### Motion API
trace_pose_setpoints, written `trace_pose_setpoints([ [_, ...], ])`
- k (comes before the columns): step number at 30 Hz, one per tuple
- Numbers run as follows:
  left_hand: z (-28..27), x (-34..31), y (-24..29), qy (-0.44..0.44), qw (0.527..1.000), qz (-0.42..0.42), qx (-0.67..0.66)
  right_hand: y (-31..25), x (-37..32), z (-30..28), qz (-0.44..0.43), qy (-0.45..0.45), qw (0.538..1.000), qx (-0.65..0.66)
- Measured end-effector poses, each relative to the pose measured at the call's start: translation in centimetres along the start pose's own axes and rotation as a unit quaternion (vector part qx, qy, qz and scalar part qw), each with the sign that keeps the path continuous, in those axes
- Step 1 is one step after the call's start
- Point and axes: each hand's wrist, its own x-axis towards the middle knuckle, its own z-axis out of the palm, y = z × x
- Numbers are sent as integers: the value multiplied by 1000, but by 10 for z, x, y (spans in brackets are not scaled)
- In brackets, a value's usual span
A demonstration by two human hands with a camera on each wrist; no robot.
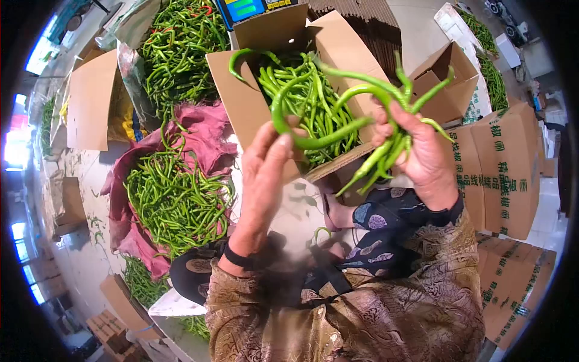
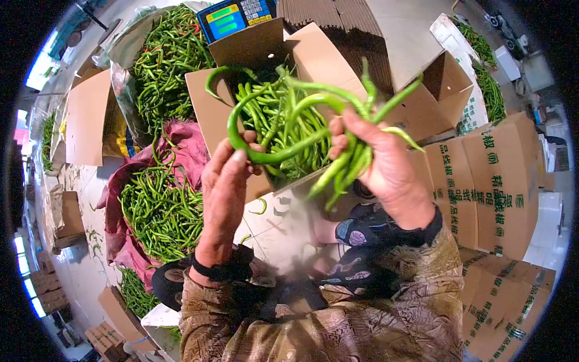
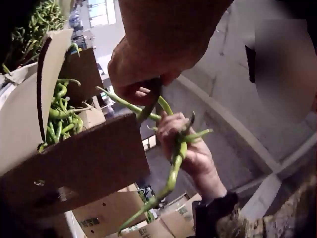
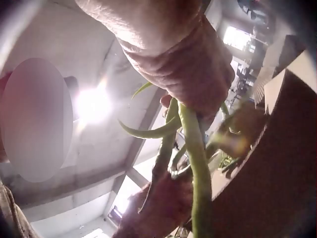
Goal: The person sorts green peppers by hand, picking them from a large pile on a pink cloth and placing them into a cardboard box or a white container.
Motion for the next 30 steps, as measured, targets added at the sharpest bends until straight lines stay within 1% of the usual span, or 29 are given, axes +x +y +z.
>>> trace_pose_setpoints([
  [1, -7, 4, 0, 14, 1000, 4, -11, -6, -1, -2, -10, -25, 1000, 8],
  [3, -18, 10, -2, 15, 1000, 8, 1, -16, 1, -15, -32, 7, 999, -3],
  [5, -22, 17, -3, 26, 999, -39, 7, -22, -1, -19, -50, -14, 999, -9],
  [7, -23, 31, -8, 35, 998, -41, 11, -27, -2, -22, -56, -24, 998, -6],
  [10, -20, 52, -8, 8, 998, -38, -46, -26, -3, -22, -54, -25, 998, -17],
  [11, -20, 57, -8, 6, 998, -37, -45, -27, -5, -22, -56, -26, 998, -17],
  [13, -22, 66, -9, -33, 996, -51, -60, -27, -8, -20, -62, -21, 998, -26],
  [14, -23, 68, -8, -48, 996, -54, -55, -29, -9, -22, -67, -25, 997, -27],
  [18, -25, 85, -6, -41, 996, -64, -51, -38, -16, -15, -79, -22, 997, -7],
  [21, -30, 110, -2, -66, 995, -76, -12, -37, -17, -15, -80, -26, 996, -3],
  [23, -30, 122, 1, -118, 985, -94, -79, -36, -21, -12, -80, -11, 997, -7],
  [24, -28, 123, 2, -139, 982, -90, -94, -37, -23, -12, -79, -23, 997, 11],
  [25, -26, 122, 3, -142, 981, -90, -96, -38, -25, -12, -78, -35, 996, 29],
  [27, -24, 117, 3, -183, 964, -143, -127, -43, -31, -11, -90, -35, 995, 40],
  [29, -22, 115, -1, -177, 961, -162, -140, -48, -35, -11, -97, -66, 987, 111],
  [30, -22, 116, -2, -177, 963, -156, -132, -49, -37, -9, -119, -48, 987, 97],
])
